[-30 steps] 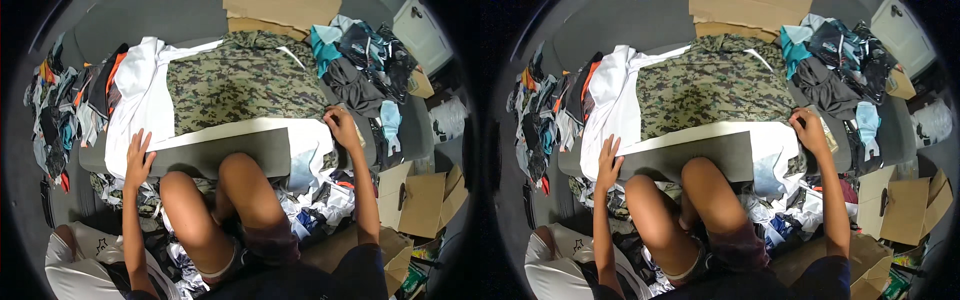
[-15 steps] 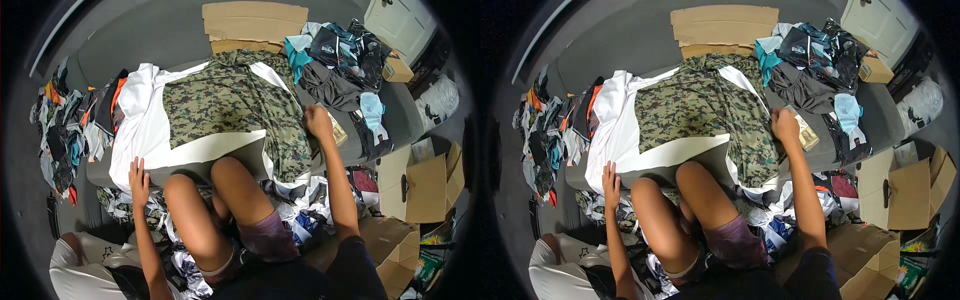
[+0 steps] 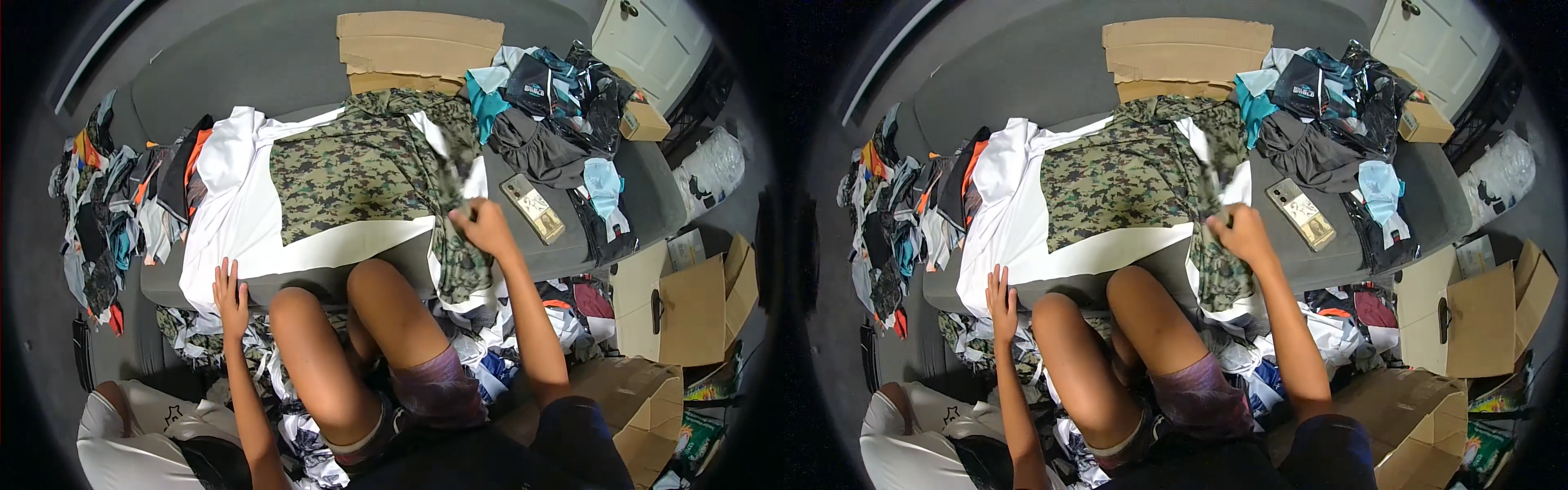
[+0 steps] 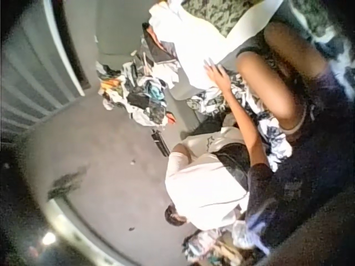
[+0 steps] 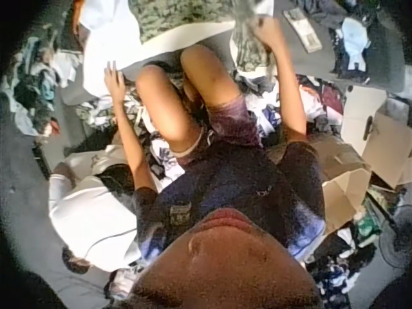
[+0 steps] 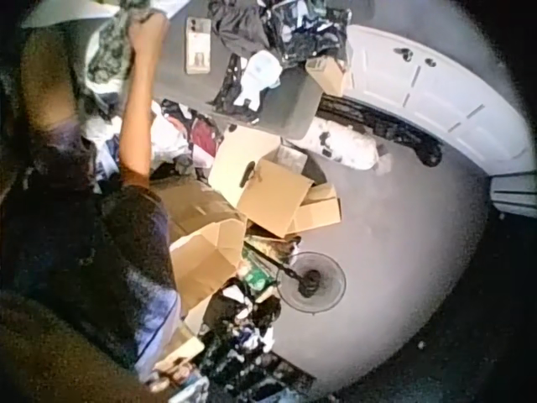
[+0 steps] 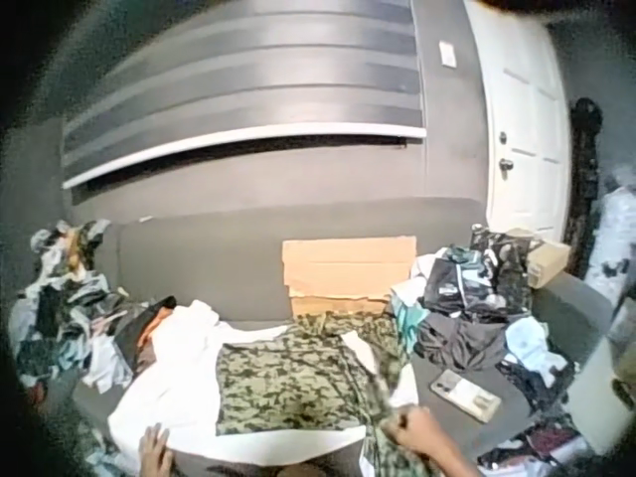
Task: Cutting out shapes from a camouflage-patterned garment using scissors.
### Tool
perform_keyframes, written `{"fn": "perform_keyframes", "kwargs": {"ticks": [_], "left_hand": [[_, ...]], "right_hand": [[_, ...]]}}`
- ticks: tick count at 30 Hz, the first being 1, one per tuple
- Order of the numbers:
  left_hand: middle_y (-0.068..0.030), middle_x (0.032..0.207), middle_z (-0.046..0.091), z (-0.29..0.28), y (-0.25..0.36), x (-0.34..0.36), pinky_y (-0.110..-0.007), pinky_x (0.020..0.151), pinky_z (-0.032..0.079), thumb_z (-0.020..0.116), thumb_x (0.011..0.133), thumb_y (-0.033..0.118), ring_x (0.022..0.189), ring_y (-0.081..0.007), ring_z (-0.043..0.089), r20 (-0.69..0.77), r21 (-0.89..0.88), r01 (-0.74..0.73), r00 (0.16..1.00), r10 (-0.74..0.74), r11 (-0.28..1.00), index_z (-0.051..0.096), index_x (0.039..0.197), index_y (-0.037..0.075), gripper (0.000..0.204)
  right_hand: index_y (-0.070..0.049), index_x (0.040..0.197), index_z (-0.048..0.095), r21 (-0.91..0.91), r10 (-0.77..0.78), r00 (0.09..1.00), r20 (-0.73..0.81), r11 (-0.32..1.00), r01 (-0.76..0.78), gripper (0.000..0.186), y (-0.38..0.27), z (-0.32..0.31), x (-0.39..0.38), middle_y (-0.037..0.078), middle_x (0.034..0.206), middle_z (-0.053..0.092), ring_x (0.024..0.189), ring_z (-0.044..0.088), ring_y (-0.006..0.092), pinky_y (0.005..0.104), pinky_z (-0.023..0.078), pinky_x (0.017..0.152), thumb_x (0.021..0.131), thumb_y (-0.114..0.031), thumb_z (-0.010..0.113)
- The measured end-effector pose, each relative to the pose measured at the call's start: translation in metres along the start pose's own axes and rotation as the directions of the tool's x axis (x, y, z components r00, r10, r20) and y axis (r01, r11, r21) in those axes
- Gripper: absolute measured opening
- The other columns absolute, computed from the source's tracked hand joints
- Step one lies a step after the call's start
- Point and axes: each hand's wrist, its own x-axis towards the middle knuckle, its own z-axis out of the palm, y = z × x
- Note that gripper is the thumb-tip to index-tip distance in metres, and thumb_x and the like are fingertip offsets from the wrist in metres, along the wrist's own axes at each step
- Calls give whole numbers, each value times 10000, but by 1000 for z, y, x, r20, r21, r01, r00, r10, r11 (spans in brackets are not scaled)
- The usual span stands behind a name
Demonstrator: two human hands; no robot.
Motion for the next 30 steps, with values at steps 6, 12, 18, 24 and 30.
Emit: {"fn": "perform_keyframes", "kwargs": {"ticks": [6,12,18,24,30], "left_hand": [[-39,1521,280,3,-3,-3,-473,1131,107,387,977,270,1423,-293,176,-9,7,23,1000,-23,1000,373,1435,158,472],[-38,1521,278,6,-8,0,-469,1129,113,396,971,266,1422,-298,178,-25,18,10,1000,-9,1000,371,1435,158,478],[-10,1519,287,7,-10,-2,-474,1131,115,431,955,263,1417,-291,195,-45,-16,21,999,-22,1000,397,1423,200,474],[-8,1507,311,0,-28,-2,-463,1131,132,487,931,291,1414,-293,203,-72,-66,4,997,-9,998,419,1411,198,493],[-19,1495,331,-12,-38,-5,-458,1127,150,529,905,310,1410,-298,216,-87,-40,64,994,-67,997,445,1391,188,508]], "right_hand": [[35,964,638,361,241,965,100,896,-261,227,20,-14,-6,103,636,617,547,577,193,329,455,518,819,-137,609],[27,935,640,82,209,956,205,970,-229,325,36,-10,-17,83,631,596,536,542,178,312,434,513,744,-229,699],[46,911,633,70,333,885,326,925,-374,336,52,0,-1,72,647,591,565,536,170,315,439,538,722,-224,694],[-50,798,534,380,255,731,633,720,-581,153,58,-40,-11,71,619,554,425,468,135,234,382,406,770,-129,661],[-59,908,512,591,237,713,660,421,-687,142,51,-46,-32,26,531,488,382,430,106,220,350,364,860,-122,630]]}}
